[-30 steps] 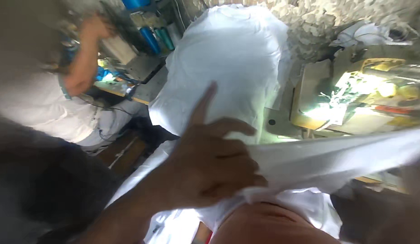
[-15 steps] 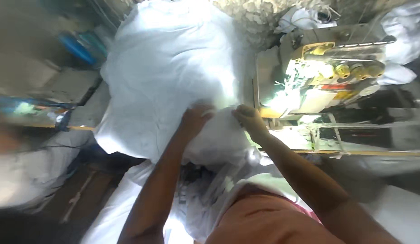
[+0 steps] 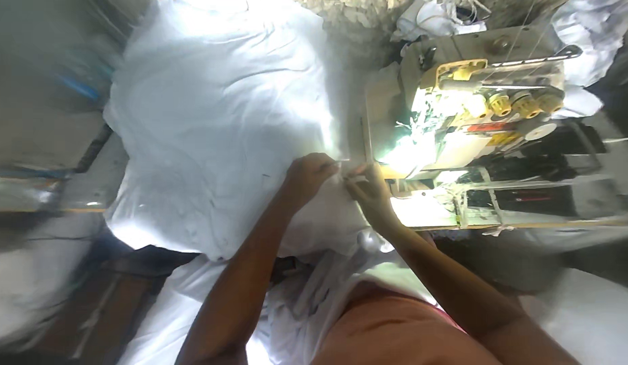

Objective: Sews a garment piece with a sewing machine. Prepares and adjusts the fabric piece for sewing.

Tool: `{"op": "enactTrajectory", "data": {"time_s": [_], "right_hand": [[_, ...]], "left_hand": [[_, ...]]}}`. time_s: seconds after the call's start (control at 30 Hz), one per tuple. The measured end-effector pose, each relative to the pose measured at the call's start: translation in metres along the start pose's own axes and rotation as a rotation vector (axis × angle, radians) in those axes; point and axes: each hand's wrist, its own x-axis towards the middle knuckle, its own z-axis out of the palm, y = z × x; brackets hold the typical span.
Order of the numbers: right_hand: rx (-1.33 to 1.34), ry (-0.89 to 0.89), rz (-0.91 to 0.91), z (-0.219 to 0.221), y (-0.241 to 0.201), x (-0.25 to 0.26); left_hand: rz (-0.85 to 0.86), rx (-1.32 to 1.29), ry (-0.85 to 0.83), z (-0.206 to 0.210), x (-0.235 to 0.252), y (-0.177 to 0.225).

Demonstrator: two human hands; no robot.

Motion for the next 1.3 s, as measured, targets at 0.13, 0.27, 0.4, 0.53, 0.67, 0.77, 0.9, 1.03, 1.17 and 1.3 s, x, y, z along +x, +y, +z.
{"op": "enactTrajectory", "data": {"time_s": [0.13,0.27,0.4,0.53,0.67,0.77,0.9,1.03,1.17,1.3], "right_hand": [[-0.280,-0.042,0.070,-0.005,0.008,-0.046],[-0.371,-0.020,0.004,-0.018,0.027,-0.077],[-0.363,-0.013,-0.136,-0.028,0.040,-0.098],[-0.268,-0.018,0.004,-0.035,0.027,-0.105],[-0.165,-0.039,0.136,-0.028,0.017,-0.104],[-0.179,-0.008,0.072,-0.016,0.023,-0.104],[-0.102,0.009,0.056,-0.017,0.019,-0.107],[0.052,-0.183,0.095,-0.041,-0.009,-0.115],[0.034,-0.122,-0.030,-0.056,-0.013,-0.118],[0.075,-0.114,-0.018,-0.057,-0.013,-0.106]], "left_hand": [[-0.158,-0.125,0.043,0.003,-0.003,0.006],[-0.225,-0.273,0.147,0.015,-0.010,0.003],[-0.074,-0.206,0.269,0.017,-0.030,0.019],[0.108,-0.079,0.382,0.014,-0.053,0.031],[0.062,-0.031,0.414,0.013,-0.062,0.040],[0.042,-0.032,0.426,0.014,-0.060,0.043],[0.053,-0.079,0.471,0.016,-0.060,0.048],[0.136,-0.070,0.452,0.004,-0.071,0.057],[0.254,-0.006,0.377,-0.018,-0.091,0.069],[0.313,-0.004,0.422,-0.022,-0.101,0.081]]}}
